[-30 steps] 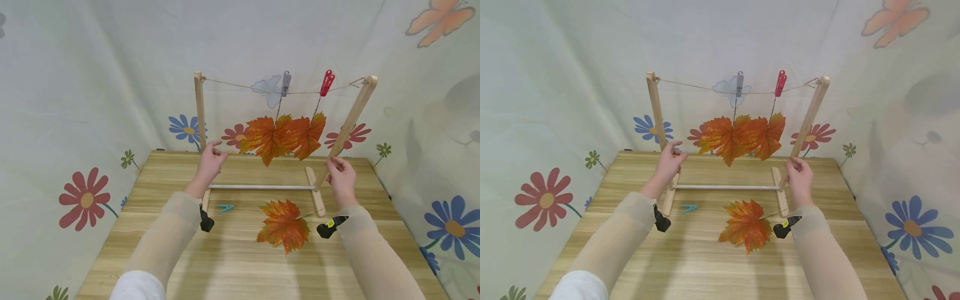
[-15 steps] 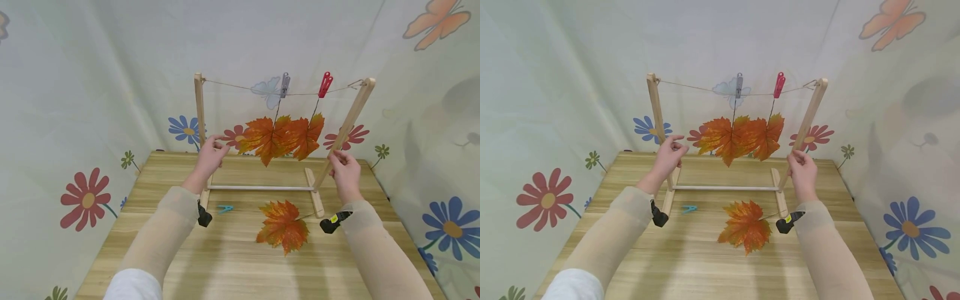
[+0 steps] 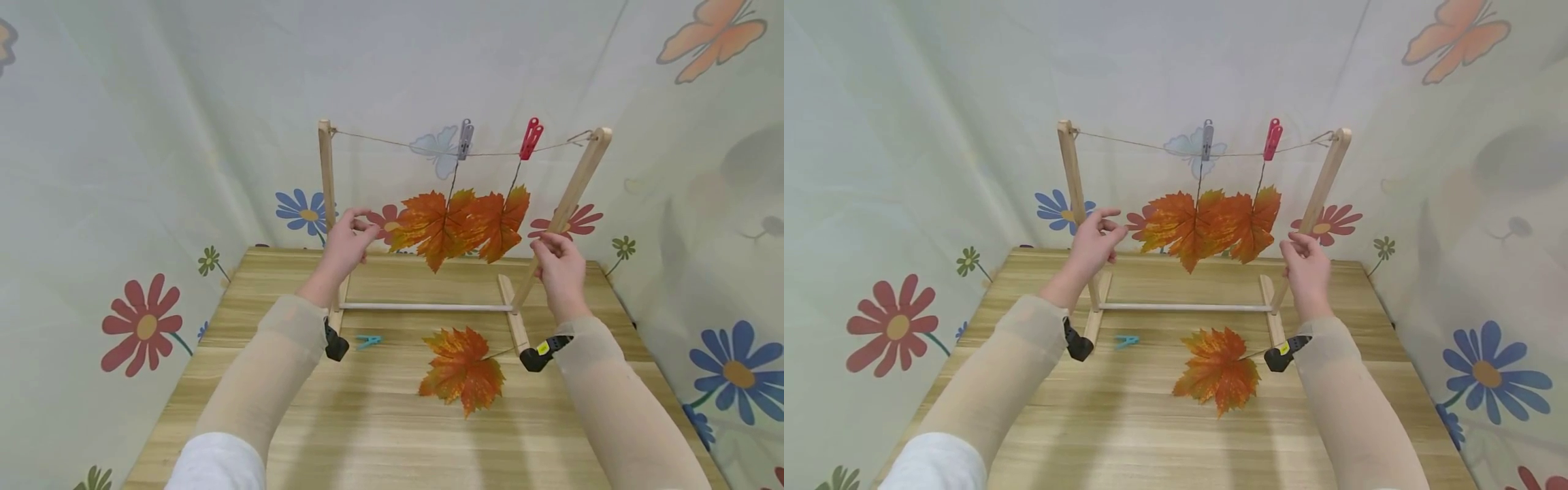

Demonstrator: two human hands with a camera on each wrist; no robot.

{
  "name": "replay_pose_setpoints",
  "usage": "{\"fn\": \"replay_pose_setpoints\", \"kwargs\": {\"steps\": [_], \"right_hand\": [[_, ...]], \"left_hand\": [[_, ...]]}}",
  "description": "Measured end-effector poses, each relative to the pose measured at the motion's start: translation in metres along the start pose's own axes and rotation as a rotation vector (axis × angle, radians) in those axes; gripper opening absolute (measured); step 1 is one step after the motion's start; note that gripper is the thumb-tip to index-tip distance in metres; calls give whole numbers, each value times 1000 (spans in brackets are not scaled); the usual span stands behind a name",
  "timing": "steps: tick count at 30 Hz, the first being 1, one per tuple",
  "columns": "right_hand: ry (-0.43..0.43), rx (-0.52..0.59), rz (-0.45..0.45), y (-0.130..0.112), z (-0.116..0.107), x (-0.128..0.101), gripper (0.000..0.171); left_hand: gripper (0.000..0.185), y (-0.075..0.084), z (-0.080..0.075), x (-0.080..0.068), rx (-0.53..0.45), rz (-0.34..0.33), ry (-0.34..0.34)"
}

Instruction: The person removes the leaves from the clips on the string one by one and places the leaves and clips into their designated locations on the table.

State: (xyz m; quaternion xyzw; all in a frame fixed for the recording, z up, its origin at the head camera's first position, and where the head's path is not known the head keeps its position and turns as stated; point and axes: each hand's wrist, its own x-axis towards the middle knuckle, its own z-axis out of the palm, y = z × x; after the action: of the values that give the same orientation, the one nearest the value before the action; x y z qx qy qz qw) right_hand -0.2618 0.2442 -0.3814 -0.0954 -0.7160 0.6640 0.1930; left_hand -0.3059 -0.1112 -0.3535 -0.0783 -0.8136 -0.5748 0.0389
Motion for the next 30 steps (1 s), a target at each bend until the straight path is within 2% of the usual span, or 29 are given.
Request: {"fn": "replay_pose_setpoints", "kwargs": {"steps": [9, 15, 25, 30], "right_hand": [[-41, 38, -3, -9, 4, 2, 45], [-50, 7, -31, -17, 8, 3, 44], [-76, 9, -49, -38, 19, 7, 41], [-91, -71, -64, -48, 26, 8, 40]], "left_hand": [[43, 10, 2, 6, 16, 35, 2], [42, 18, 2, 10, 22, 64, 3], [42, 30, 0, 17, 47, 71, 1], [41, 36, 0, 21, 48, 88, -4]]}}
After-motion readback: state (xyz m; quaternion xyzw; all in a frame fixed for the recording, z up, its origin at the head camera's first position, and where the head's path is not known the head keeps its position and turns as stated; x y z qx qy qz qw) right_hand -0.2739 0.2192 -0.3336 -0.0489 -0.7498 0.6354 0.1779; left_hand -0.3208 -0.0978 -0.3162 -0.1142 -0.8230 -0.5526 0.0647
